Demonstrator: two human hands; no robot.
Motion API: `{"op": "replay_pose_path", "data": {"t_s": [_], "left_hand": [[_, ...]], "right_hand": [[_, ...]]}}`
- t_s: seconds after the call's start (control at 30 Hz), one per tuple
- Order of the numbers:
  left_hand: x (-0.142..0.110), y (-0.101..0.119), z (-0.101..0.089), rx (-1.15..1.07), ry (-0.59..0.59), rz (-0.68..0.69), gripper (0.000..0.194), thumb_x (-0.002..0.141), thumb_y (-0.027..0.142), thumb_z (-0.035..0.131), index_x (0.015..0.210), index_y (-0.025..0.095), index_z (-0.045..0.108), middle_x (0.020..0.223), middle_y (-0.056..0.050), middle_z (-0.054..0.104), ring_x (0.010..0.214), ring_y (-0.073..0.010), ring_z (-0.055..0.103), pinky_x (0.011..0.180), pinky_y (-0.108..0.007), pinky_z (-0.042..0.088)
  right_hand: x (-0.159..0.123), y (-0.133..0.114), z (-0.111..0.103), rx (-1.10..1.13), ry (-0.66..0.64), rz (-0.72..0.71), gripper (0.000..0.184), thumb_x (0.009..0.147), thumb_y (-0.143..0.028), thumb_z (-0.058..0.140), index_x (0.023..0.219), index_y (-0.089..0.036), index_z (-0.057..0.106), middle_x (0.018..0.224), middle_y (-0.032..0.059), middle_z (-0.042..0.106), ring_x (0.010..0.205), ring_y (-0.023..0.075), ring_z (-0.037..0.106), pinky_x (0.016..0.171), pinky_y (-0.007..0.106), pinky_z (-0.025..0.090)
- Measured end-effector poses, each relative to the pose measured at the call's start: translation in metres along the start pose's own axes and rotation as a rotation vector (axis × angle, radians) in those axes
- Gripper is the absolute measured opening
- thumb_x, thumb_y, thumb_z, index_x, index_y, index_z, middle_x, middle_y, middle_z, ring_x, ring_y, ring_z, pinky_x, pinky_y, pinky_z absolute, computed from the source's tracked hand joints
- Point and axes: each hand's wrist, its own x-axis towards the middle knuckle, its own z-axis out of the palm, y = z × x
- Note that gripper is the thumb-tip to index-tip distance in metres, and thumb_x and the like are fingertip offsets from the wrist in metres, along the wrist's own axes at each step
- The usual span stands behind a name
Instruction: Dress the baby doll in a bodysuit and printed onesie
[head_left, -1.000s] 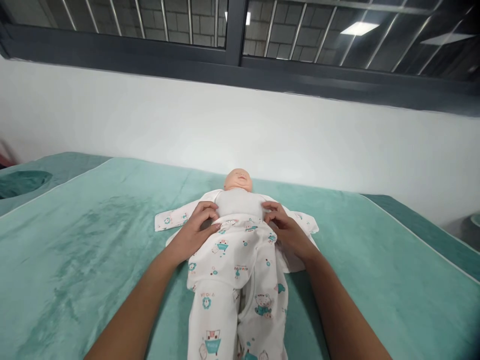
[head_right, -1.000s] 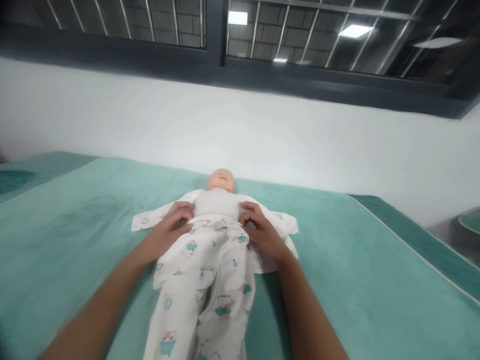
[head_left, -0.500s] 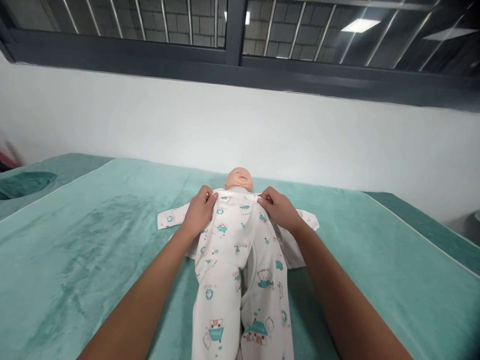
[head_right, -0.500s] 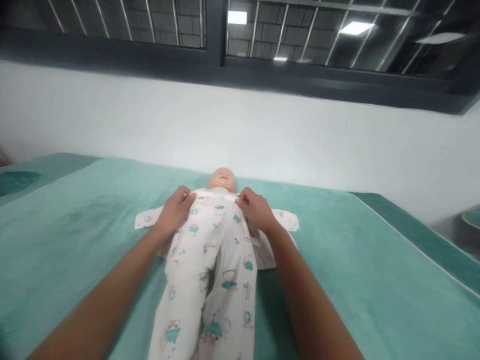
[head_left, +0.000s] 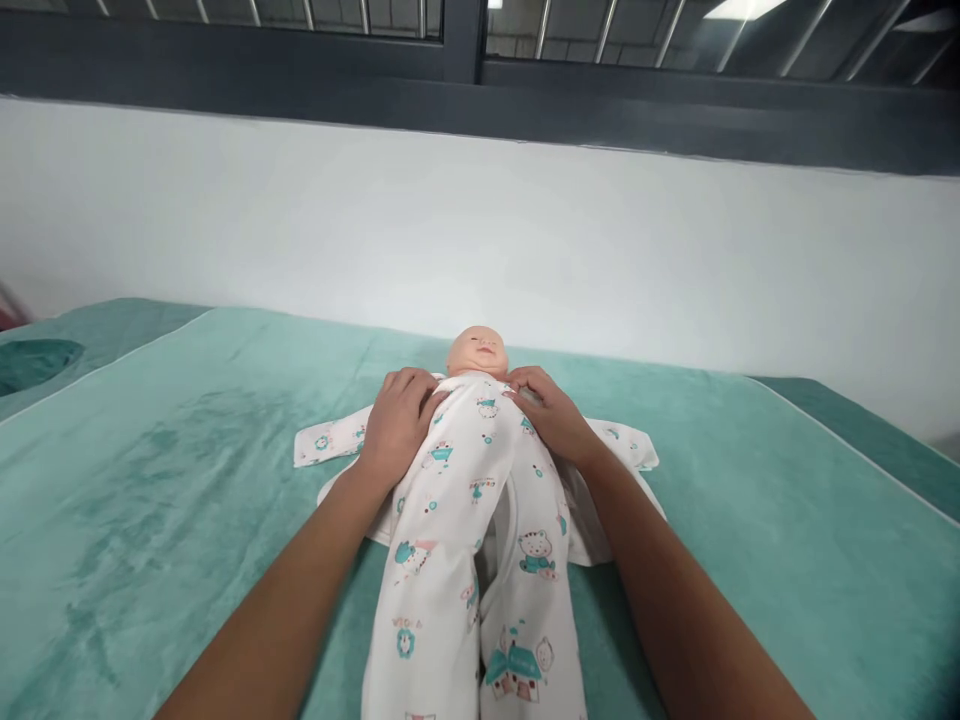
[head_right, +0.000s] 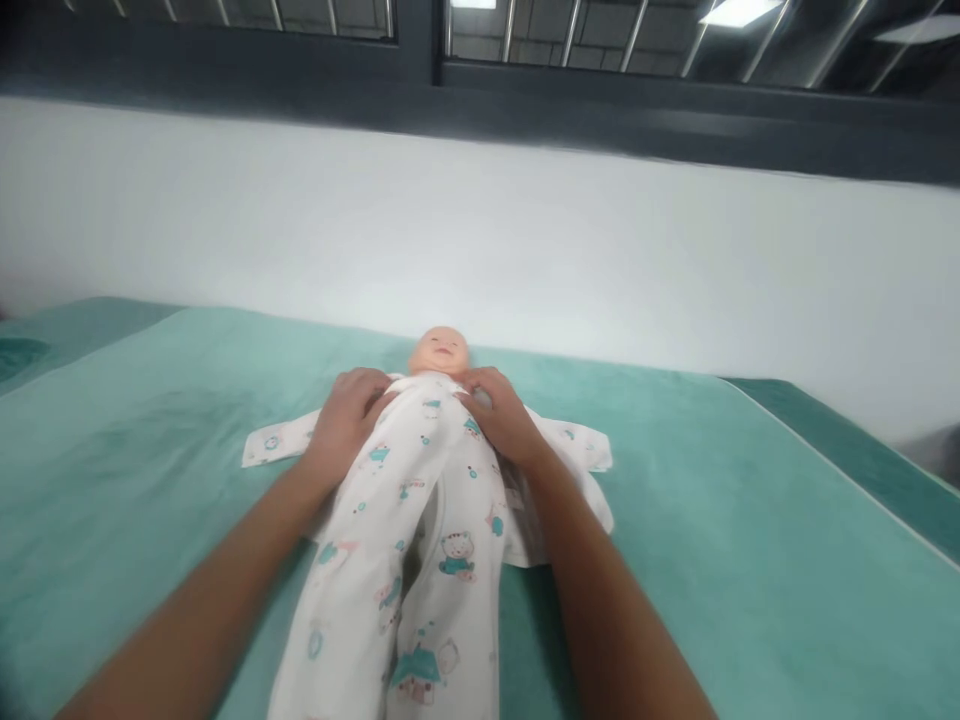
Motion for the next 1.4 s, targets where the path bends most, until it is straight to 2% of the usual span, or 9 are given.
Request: {"op": "replay_pose_path", "data": {"t_s": [0.07,0.17,0.3,0.5,0.7,0.83,1.0,1.2,1.4], "left_hand": [[0.003,0.0,-0.001,-0.055,-0.039,-0.017,0.024,0.093,0.039,0.042,0.09,0.023,0.059,0.112,-0.005,0.064,0.107,-0.0228,0.052,0.092,-0.037,0.039],[0.006,0.001,-0.005,-0.181,-0.109,-0.164,0.028,0.094,0.041,0.037,0.086,0.023,0.058,0.106,-0.002,0.066,0.095,-0.0193,0.057,0.082,-0.031,0.042],[0.008,0.002,-0.006,-0.17,-0.053,-0.314,0.031,0.092,0.042,0.036,0.074,0.022,0.048,0.073,0.001,0.058,0.071,-0.016,0.052,0.065,-0.027,0.038],[0.009,-0.004,0.005,0.03,0.042,-0.376,0.019,0.092,0.033,0.037,0.079,0.022,0.047,0.075,-0.002,0.059,0.072,-0.0196,0.054,0.066,-0.03,0.038],[0.003,-0.01,0.007,0.005,-0.032,-0.21,0.028,0.092,0.025,0.035,0.11,0.023,0.057,0.111,-0.007,0.067,0.1,-0.0228,0.061,0.084,-0.034,0.044],[-0.003,-0.015,0.001,0.012,-0.115,-0.018,0.046,0.088,0.013,0.032,0.124,0.022,0.058,0.13,-0.006,0.06,0.116,-0.0216,0.054,0.1,-0.036,0.04],[-0.008,-0.024,-0.005,0.074,-0.208,0.047,0.058,0.083,0.007,0.032,0.136,0.021,0.049,0.142,-0.007,0.049,0.127,-0.0233,0.045,0.106,-0.042,0.036],[-0.02,-0.014,-0.014,0.097,-0.031,0.142,0.042,0.087,0.012,0.037,0.122,0.02,0.059,0.126,-0.01,0.059,0.123,-0.0261,0.043,0.103,-0.044,0.037],[-0.023,0.006,-0.028,0.012,-0.118,-0.146,0.024,0.085,0.023,0.042,0.086,0.023,0.065,0.087,-0.004,0.069,0.079,-0.0208,0.06,0.071,-0.032,0.044]], "right_hand": [[0.002,-0.002,-0.003,0.027,-0.069,0.002,0.018,0.085,-0.042,0.053,0.082,-0.024,0.054,0.117,0.0026,0.061,0.11,0.0215,0.052,0.094,0.035,0.036],[0.004,-0.006,-0.006,-0.02,-0.129,0.072,0.023,0.086,-0.046,0.051,0.081,-0.023,0.054,0.106,0.0023,0.065,0.1,0.0224,0.055,0.086,0.035,0.039],[0.008,-0.009,-0.001,-0.212,-0.04,0.102,0.024,0.087,-0.045,0.047,0.076,-0.023,0.049,0.075,-0.0015,0.058,0.072,0.0174,0.05,0.066,0.029,0.036],[0.021,0.001,0.01,-0.308,0.108,0.155,0.022,0.086,-0.04,0.048,0.071,-0.024,0.046,0.063,-0.0024,0.051,0.06,0.0157,0.042,0.057,0.028,0.028],[0.014,0.007,0.011,-0.111,0.133,0.143,0.015,0.082,-0.039,0.054,0.082,-0.024,0.056,0.078,-0.0013,0.062,0.073,0.017,0.055,0.066,0.028,0.038],[0.004,0.003,0.008,-0.092,0.111,0.078,0.018,0.087,-0.035,0.047,0.092,-0.024,0.06,0.094,0.0017,0.067,0.087,0.0192,0.058,0.078,0.031,0.041],[-0.009,0.0,0.007,-0.105,0.173,-0.014,0.018,0.086,-0.031,0.047,0.094,-0.024,0.061,0.109,0.005,0.065,0.102,0.021,0.057,0.09,0.035,0.041],[-0.048,0.0,0.005,-0.203,0.383,0.13,0.015,0.083,-0.036,0.053,0.086,-0.023,0.061,0.085,0.005,0.067,0.078,0.0211,0.058,0.073,0.034,0.045],[-0.067,0.001,-0.002,-0.113,0.04,0.24,0.019,0.076,-0.026,0.054,0.084,-0.02,0.071,0.084,0.0041,0.073,0.08,0.0242,0.061,0.069,0.034,0.044]]}}
